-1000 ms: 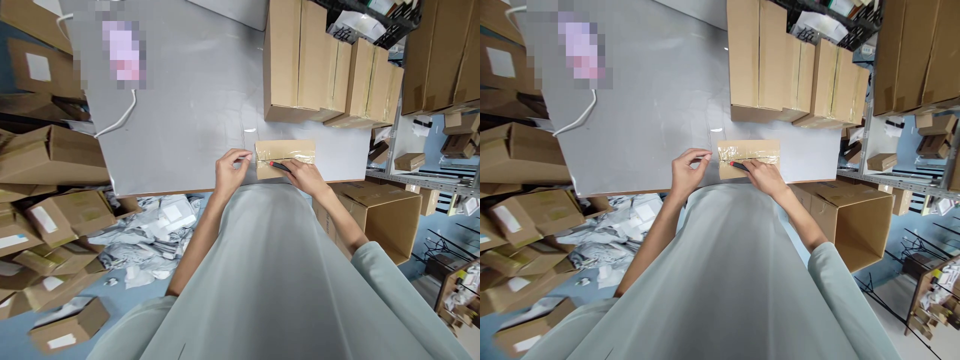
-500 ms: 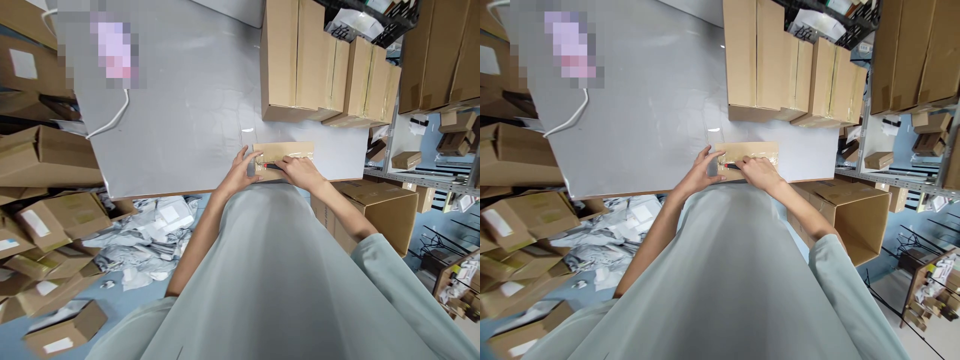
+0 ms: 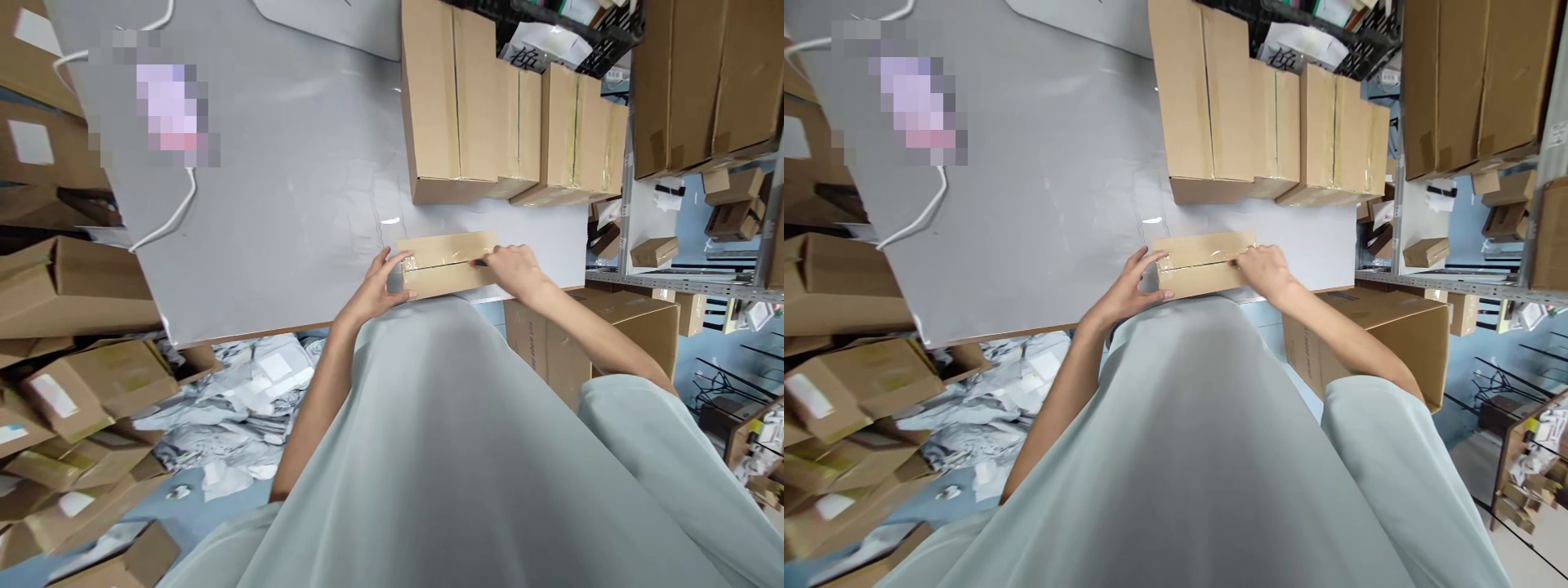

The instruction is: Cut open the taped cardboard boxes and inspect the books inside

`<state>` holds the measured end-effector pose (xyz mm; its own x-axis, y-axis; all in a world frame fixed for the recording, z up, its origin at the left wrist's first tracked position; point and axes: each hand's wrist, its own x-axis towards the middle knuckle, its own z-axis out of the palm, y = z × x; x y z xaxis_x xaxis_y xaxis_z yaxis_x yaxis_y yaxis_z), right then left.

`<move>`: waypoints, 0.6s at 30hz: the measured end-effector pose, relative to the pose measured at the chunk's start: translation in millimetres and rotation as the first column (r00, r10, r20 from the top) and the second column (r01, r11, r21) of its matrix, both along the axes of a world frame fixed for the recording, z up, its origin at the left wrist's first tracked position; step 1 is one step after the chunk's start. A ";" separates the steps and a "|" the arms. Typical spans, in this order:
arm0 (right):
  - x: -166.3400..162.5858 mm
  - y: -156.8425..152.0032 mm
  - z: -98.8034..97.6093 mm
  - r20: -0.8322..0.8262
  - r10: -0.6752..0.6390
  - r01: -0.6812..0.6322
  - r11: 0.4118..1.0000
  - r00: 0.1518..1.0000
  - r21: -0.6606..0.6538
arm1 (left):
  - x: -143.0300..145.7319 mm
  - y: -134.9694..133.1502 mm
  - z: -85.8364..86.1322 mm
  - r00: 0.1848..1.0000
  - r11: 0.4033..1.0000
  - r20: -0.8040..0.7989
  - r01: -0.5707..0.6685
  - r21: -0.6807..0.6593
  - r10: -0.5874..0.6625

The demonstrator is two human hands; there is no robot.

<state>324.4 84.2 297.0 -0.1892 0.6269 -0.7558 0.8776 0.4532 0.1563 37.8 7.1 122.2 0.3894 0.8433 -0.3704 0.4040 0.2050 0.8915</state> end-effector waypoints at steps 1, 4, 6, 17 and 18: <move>20.6 1.1 3.8 0.061 -0.046 0.045 0.999 0.997 0.020 | 1.0 0.0 1.0 1.000 1.000 -0.002 0.001 -0.011 -0.001; 73.6 -2.4 9.1 0.089 -0.136 0.129 0.988 0.987 0.083 | 4.8 0.7 3.4 1.000 1.000 -0.022 0.005 -0.027 -0.006; 94.7 -10.2 4.5 0.050 -0.163 0.155 0.980 0.985 0.126 | 6.6 1.1 5.5 0.999 1.000 -0.053 0.010 -0.010 -0.011; 119.7 -50.7 -55.0 -0.258 -0.373 0.433 0.868 0.891 0.242 | 128.4 44.4 37.6 0.899 0.870 -0.383 0.353 0.344 -0.213; 121.7 -50.9 -57.8 -0.277 -0.377 0.443 0.866 0.884 0.233 | 149.2 52.1 38.0 0.880 0.843 -0.399 0.406 0.352 -0.257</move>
<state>446.1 33.4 239.2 -0.0045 0.8623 -0.5063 0.9999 0.0101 0.0083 187.0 59.2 160.2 0.5942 0.7856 -0.1723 0.6583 -0.3520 0.6655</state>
